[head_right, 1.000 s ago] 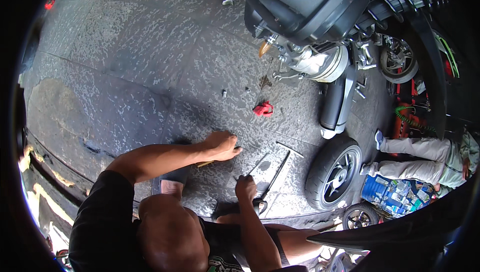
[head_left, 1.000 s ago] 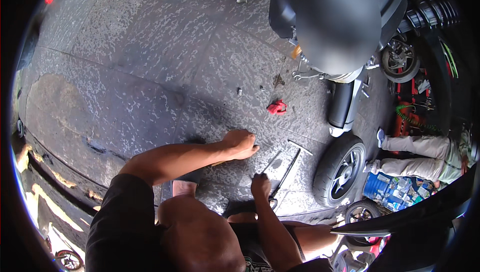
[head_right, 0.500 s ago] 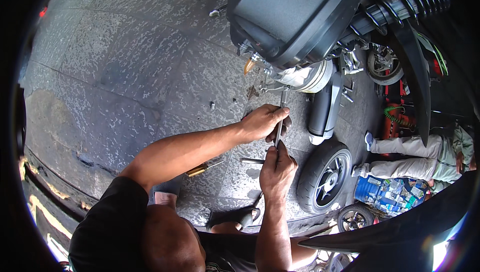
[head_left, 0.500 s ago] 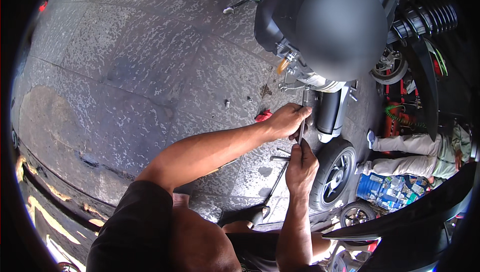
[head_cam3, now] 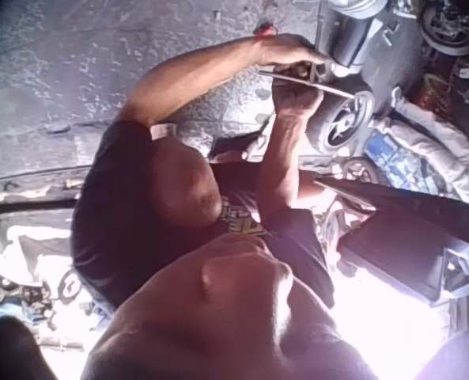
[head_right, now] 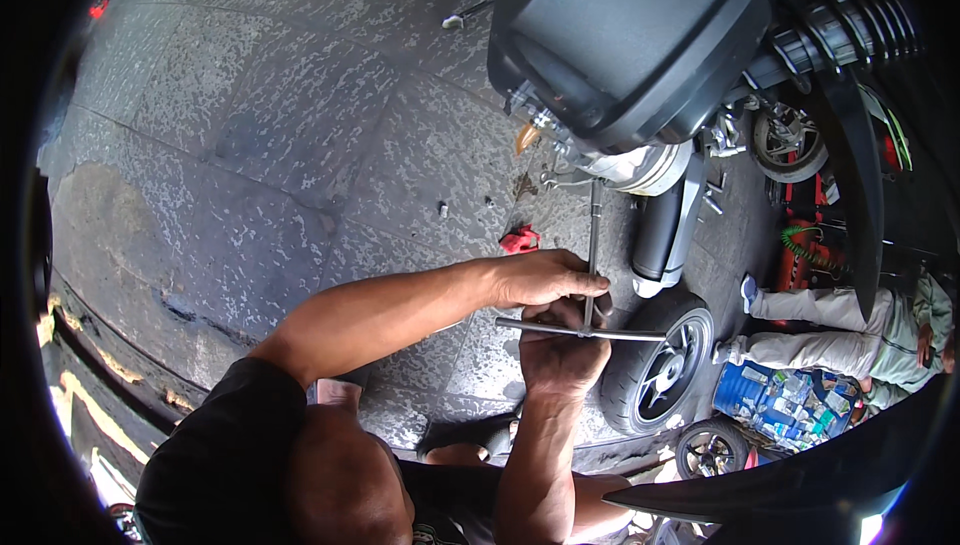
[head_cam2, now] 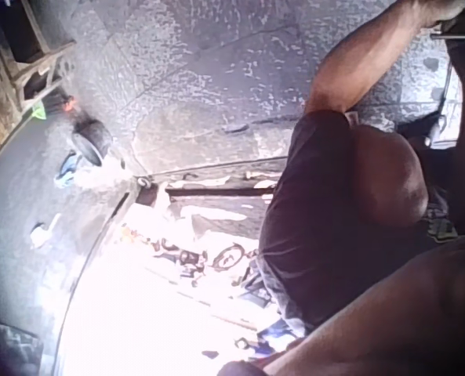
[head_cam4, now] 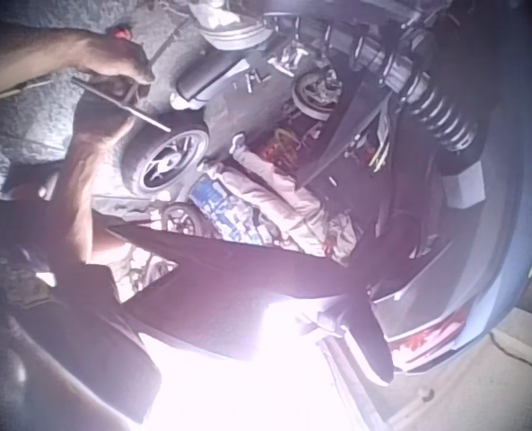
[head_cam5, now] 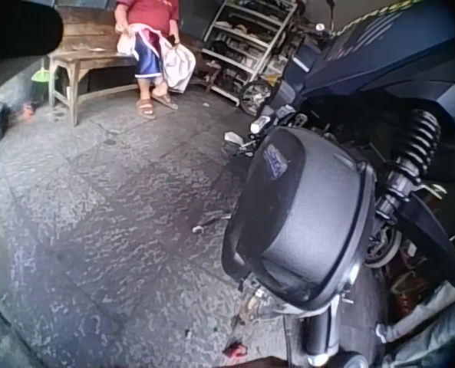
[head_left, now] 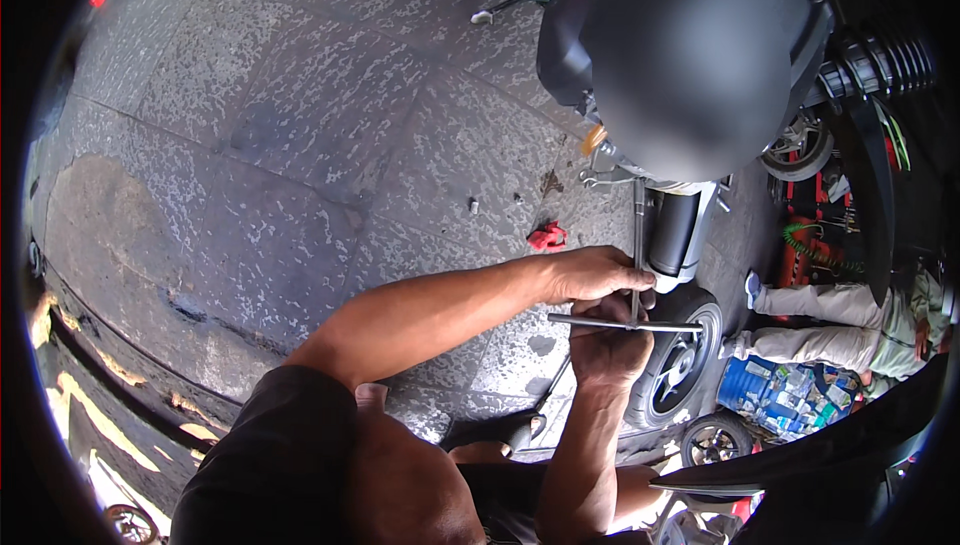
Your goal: Repairing the rear engine components and reinstalling the rear wheel of a motorcycle.
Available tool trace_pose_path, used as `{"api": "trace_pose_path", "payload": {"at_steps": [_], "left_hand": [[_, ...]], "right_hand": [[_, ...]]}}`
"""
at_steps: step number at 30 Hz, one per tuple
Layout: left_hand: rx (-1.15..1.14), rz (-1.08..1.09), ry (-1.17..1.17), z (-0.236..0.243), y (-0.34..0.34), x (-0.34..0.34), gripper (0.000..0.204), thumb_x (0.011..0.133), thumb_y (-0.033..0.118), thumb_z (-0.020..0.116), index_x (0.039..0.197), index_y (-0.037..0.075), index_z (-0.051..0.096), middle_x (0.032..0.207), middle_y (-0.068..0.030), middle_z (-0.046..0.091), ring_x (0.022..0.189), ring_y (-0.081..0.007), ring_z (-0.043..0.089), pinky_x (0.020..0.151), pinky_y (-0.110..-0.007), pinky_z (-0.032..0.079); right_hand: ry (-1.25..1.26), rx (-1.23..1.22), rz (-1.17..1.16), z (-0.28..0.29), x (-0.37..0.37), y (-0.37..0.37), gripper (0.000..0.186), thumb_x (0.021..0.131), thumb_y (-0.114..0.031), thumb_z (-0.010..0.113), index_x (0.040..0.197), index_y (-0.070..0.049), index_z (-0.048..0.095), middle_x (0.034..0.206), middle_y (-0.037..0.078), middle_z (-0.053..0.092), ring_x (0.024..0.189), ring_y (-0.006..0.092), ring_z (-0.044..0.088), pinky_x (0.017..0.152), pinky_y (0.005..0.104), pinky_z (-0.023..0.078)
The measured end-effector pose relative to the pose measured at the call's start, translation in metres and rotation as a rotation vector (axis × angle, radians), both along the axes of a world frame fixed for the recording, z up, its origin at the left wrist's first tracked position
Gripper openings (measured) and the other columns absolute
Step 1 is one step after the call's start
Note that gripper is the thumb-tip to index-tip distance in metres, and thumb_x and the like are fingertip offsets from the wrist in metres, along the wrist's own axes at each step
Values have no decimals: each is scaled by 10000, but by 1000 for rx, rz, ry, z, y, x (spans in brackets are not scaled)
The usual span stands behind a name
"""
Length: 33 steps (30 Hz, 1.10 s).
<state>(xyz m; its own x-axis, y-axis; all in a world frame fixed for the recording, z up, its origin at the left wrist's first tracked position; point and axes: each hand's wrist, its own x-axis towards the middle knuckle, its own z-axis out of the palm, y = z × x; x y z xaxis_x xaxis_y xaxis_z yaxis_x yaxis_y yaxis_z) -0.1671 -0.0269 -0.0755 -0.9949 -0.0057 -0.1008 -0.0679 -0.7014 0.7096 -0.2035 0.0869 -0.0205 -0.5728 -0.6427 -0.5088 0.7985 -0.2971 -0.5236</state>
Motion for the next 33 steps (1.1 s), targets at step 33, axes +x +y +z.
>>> {"api": "trace_pose_path", "payload": {"at_steps": [33], "left_hand": [[-62,297,-67,-10,2,-5,368,954,341,595,827,-1,647,601,28,471,538,-66,395,490,-257,325]], "right_hand": [[1357,836,107,22,24,41,463,854,-89,423,1280,35,555,600,-25,481,517,44,378,473,213,287]]}}
